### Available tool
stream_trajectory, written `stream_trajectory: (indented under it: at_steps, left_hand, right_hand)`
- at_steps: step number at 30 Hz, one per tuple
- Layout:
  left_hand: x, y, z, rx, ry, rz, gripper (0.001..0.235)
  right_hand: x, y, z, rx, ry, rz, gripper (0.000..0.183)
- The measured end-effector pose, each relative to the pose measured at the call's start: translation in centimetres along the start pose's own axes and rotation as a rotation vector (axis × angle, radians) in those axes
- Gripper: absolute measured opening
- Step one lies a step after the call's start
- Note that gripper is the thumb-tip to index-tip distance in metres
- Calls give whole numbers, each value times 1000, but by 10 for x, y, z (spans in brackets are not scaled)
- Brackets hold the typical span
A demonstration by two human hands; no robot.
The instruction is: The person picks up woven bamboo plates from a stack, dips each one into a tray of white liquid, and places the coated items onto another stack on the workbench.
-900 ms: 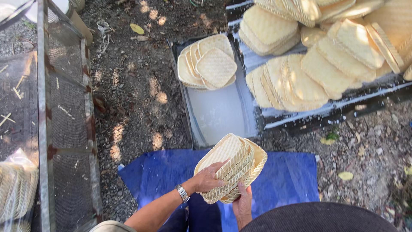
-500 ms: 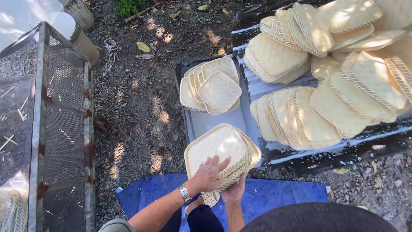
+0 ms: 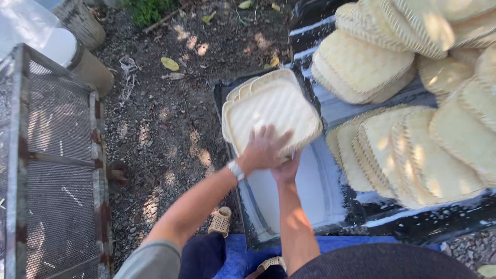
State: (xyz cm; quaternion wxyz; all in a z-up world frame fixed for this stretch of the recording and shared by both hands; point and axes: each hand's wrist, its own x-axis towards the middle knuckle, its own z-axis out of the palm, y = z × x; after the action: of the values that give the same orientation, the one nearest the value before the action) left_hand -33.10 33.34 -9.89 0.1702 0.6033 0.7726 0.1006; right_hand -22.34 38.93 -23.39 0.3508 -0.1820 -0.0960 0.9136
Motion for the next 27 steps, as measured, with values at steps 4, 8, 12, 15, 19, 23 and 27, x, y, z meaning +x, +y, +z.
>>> stream_trajectory:
  at_steps: [4, 8, 12, 15, 19, 23, 27]
  left_hand:
    - [69, -98, 56, 32, 150, -173, 102]
    - [91, -180, 134, -370, 334, -677, 112]
    - [96, -228, 196, -1105, 490, -389, 101]
    - [107, -246, 232, -1010, 524, -379, 74]
    - [116, -269, 280, -815, 542, -398, 68]
    - [142, -293, 311, -721, 427, -211, 60]
    - [151, -295, 355, -794, 643, -366, 48]
  right_hand:
    - [86, 1, -62, -399, 302, 104, 88]
    - [131, 3, -128, -603, 267, 71, 98]
    - [154, 0, -160, -796, 307, -25, 100]
    - [168, -8, -157, -893, 319, -96, 98]
    - [178, -3, -149, -932, 375, -85, 97]
    - [194, 2, -148, -1089, 453, -165, 88]
    - [205, 13, -155, -1370, 422, -323, 70]
